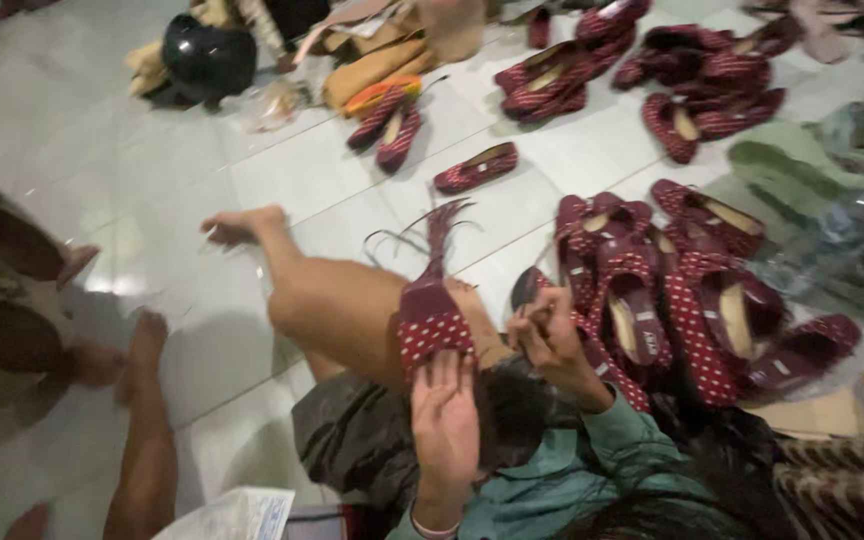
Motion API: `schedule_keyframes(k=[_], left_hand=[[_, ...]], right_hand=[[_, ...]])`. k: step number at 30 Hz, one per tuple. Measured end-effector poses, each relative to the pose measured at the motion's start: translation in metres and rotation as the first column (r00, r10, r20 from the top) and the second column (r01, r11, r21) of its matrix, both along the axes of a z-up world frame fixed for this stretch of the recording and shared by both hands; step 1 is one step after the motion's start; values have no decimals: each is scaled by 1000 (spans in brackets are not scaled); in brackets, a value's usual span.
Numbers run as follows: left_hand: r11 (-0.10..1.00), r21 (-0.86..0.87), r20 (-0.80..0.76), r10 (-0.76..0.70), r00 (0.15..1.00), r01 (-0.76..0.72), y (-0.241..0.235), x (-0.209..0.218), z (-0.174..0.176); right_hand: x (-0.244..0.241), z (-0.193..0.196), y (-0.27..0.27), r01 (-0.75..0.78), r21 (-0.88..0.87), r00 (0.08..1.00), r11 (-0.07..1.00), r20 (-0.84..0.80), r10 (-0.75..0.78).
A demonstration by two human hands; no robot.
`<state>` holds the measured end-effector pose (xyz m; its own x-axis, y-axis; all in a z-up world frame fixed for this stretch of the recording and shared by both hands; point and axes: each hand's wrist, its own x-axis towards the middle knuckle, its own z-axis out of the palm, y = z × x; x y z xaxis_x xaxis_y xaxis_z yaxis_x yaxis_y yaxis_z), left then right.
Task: The person sits on the floor and attaches a maroon ribbon to the toe of a maroon polka-dot flat shoe. They thread the ribbon through holes and tie it into a bow. Another person briefly brings a pot of food nearby.
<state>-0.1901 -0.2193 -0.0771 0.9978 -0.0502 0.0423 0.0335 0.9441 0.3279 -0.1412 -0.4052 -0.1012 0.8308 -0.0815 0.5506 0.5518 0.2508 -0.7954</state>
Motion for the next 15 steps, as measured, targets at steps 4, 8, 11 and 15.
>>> schedule_keyframes(k=[4,8,11,15], left_hand=[[985,162,71,46,996,-57,3,13,2],[985,143,-10,98,995,-96,-1,18,-3],[987,137,-10,81,997,-78,-1,20,-11],[971,225,41,74,996,-81,-1,21,-14]], right_hand=[[5,-10,-9,-42,54,965,998,-257,55],[7,-9,-18,-17,86,923,996,-382,49],[9,-4,-21,-49,70,907,996,-416,74],[13,-3,-17,43,-62,952,997,-301,-60]])
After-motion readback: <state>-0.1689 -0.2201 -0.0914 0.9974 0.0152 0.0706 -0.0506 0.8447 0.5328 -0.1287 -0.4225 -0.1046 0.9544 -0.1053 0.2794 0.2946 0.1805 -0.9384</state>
